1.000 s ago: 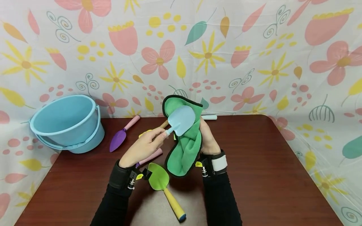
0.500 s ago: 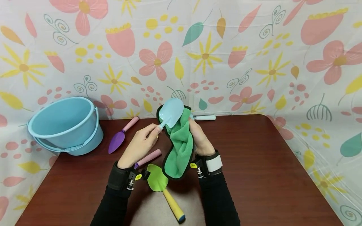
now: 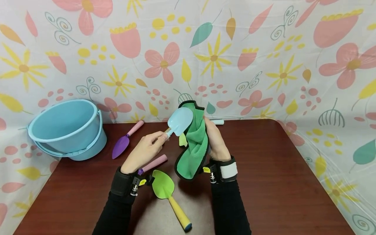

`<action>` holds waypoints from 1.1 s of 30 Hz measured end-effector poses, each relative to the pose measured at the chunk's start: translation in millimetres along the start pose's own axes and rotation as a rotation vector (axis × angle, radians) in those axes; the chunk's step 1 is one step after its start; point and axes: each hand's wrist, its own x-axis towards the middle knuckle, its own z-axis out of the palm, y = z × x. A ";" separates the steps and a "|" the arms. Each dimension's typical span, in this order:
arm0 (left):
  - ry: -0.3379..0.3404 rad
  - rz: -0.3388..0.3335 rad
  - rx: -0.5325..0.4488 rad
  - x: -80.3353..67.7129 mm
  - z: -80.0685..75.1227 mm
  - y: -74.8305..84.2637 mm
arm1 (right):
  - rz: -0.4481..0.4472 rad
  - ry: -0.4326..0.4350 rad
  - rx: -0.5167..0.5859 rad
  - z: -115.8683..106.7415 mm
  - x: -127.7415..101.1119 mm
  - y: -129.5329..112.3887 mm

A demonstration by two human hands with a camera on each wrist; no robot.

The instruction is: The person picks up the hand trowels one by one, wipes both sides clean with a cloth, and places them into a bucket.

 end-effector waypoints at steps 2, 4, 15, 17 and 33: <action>-0.005 0.008 0.006 0.8 -0.4 0.0 | -0.011 0.014 0.010 -0.9 -0.2 -1.4; -0.011 0.017 0.015 1.5 -0.8 -0.3 | -0.023 0.031 0.017 -1.6 -0.5 -2.5; -0.100 -0.002 0.029 2.0 -2.5 -0.3 | -0.080 -0.002 0.109 -10.4 0.7 -4.4; -0.124 -0.012 0.021 2.1 -1.9 -0.9 | -0.085 -0.005 0.126 -11.2 0.6 -3.7; -0.232 0.004 -0.087 0.6 2.8 2.6 | -0.091 -0.006 0.155 -5.4 -4.2 -3.3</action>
